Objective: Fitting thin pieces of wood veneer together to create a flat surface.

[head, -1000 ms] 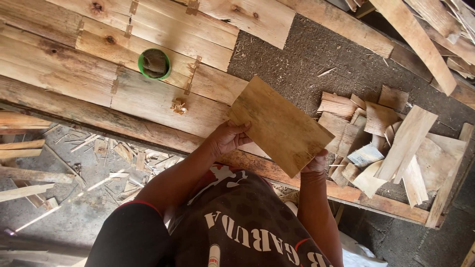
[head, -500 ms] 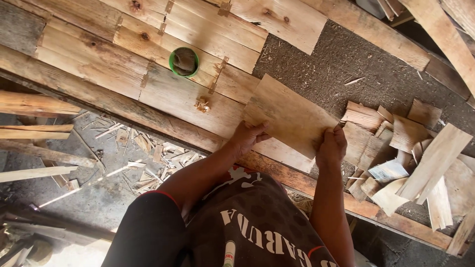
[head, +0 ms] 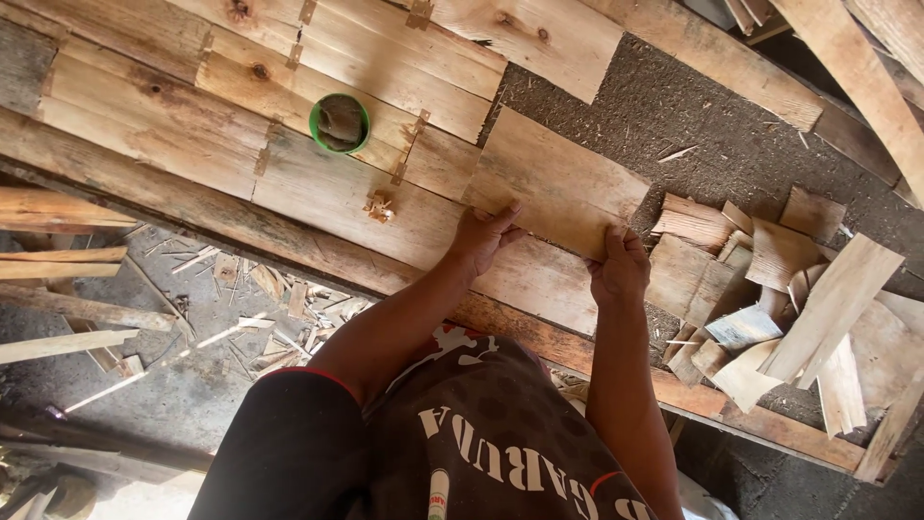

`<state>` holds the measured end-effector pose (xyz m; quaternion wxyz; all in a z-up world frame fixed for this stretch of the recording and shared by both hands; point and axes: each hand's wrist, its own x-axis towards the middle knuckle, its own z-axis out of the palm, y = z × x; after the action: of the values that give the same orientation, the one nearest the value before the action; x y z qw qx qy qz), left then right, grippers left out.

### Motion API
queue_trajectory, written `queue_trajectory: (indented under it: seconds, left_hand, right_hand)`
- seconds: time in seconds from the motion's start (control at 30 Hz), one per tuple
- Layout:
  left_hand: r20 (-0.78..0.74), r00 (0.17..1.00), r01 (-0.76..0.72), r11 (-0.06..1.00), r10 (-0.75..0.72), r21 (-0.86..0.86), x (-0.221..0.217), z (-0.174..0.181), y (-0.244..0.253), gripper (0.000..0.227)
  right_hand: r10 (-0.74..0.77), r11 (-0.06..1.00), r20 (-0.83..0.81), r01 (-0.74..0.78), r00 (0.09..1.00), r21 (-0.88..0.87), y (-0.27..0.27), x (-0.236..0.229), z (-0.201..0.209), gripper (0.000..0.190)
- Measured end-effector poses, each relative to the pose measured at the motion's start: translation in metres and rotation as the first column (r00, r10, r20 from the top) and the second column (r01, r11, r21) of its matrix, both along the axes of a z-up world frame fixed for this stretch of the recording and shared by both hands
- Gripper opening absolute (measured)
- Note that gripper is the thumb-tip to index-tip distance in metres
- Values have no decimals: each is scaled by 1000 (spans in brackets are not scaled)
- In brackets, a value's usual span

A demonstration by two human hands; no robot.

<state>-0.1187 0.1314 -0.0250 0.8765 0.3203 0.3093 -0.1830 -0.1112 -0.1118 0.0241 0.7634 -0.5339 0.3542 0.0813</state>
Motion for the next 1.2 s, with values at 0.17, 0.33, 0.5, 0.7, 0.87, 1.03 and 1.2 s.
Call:
queue_trajectory:
  seconds: [0.17,0.33,0.5,0.7,0.87,1.03,1.2]
  left_hand:
    - [17,989,133,941,-146,311,36,46,25,26]
    - [148,925,-50,275,-349,960,69,16,67,10]
    - [143,731,-351,-188,-667,917,114,28,98,26]
    - [-46,524,-327,-250,-851,911,142,0,113,47]
    - [-103,496,-348,-306,-862,886,141,-13,112,48]
    - [-147,502,-328,-345,-852,880,142,-6,112,41]
    - [-202,498,-261,-368,-843,892,143,1,112,44]
  right_hand:
    - [-59,990,-6,58,998,-128,-21,28,-22,12]
    - [-80,965,11,80,997,-251,-24,66,-33,13]
    - [-32,938,-44,15,999,-345,-16,95,-48,16]
    - [-39,923,-97,-1,995,-384,2,113,-51,17]
    - [-40,911,-156,-28,987,-411,6,118,-56,16]
    - [-61,901,-228,-44,972,-432,10,122,-55,16]
    - [-96,938,-209,18,973,-346,7,124,-67,13]
